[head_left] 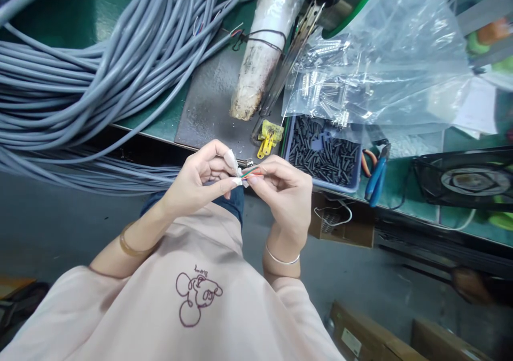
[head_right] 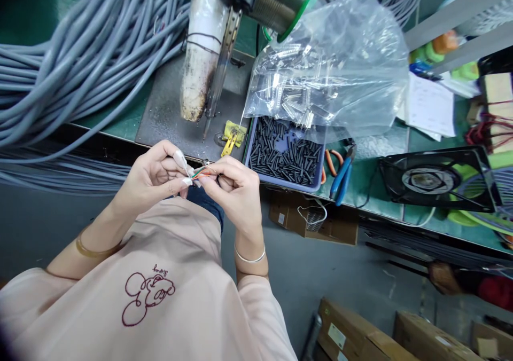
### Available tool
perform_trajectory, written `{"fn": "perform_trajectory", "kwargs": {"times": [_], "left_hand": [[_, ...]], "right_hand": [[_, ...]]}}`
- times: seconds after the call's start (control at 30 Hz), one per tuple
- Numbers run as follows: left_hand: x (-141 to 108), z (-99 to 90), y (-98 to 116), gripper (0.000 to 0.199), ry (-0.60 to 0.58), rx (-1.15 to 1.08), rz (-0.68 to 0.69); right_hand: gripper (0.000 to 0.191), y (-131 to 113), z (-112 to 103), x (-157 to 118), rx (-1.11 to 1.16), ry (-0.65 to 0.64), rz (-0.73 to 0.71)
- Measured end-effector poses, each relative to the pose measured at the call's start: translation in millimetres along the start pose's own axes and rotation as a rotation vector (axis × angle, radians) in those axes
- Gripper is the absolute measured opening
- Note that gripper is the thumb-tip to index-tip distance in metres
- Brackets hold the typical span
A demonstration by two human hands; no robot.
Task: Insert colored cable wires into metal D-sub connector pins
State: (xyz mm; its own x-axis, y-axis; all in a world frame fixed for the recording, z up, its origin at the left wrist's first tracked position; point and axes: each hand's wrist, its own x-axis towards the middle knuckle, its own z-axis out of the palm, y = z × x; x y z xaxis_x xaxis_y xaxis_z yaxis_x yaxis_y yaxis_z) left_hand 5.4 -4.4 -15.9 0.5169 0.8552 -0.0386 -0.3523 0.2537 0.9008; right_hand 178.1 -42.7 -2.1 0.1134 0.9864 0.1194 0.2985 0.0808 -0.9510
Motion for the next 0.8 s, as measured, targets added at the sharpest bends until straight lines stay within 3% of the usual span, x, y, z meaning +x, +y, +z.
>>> {"fn": "perform_trajectory", "kwargs": {"times": [0.3, 0.53, 0.6, 0.73, 0.8], "left_hand": [[0.3, -2.6, -0.2, 0.029, -0.081, -0.03, -0.026], [0.0, -8.7, 11.1, 0.032, -0.317, 0.01, -0.25], [0.9, -8.5, 11.2, 0.034, -0.298, -0.015, -0.292], [3.7, -4.2, 7.4, 0.039, -0.089, -0.054, -0.259], [5.2, -1.9, 6.2, 0.036, -0.041, -0.037, -0.24]], "right_hand": [[0.005, 3.2, -6.3, 2.1, 0.067, -0.091, 0.039], [0.023, 1.8, -13.3, 8.0, 0.182, -0.389, 0.094], [0.025, 1.4, -11.7, 6.7, 0.123, -0.325, 0.066], [0.017, 2.6, -6.0, -2.2, -0.02, 0.079, -0.034], [0.016, 3.0, -4.9, -6.7, -0.072, 0.176, -0.091]]}}
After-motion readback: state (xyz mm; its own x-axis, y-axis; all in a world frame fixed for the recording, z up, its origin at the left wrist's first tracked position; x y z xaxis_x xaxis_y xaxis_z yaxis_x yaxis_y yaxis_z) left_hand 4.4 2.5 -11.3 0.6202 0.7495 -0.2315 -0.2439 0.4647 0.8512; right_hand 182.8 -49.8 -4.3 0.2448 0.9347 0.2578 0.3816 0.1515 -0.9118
